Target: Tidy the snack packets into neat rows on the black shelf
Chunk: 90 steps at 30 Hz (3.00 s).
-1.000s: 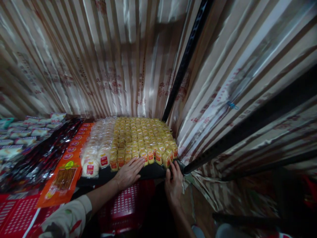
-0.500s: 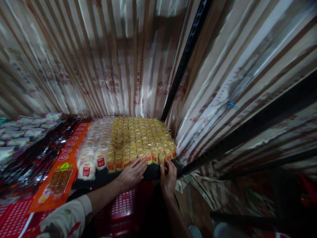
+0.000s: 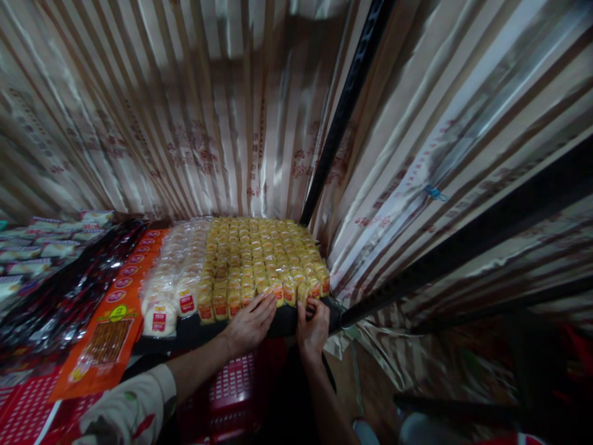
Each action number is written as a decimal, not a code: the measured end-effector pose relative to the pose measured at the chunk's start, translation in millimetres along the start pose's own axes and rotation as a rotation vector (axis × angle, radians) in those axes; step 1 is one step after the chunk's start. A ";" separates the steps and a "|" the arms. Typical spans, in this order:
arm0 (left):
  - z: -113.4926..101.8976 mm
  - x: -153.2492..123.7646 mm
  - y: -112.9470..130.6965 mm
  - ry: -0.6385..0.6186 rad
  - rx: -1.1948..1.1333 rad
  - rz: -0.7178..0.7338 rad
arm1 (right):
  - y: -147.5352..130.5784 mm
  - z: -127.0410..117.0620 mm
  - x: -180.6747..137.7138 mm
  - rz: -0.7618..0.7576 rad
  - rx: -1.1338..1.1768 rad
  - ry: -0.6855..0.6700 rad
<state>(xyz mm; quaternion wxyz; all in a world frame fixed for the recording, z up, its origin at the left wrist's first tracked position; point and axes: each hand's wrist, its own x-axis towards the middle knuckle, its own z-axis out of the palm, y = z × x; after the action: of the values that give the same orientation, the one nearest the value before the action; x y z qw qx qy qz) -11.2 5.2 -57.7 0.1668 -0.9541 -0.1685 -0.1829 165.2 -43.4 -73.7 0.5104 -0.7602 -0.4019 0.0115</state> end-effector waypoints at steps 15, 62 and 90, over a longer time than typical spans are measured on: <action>5.5 0.5 -2.7 0.001 -0.023 0.006 | 3.5 -1.3 9.2 -0.065 0.061 -0.034; -9.8 77.3 -6.9 -0.075 -0.205 -0.101 | 7.9 20.4 5.5 -0.206 -0.176 -0.057; -19.9 130.4 -15.4 -0.116 -0.180 -0.121 | 6.2 20.6 3.2 -0.220 -0.189 -0.054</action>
<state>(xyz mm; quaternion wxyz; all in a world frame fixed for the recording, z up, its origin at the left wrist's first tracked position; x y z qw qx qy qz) 91.4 45.2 16.6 0.0589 -0.9623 -0.2181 -0.1516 162.3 -26.6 -87.1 0.4238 -0.7555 -0.4957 -0.0622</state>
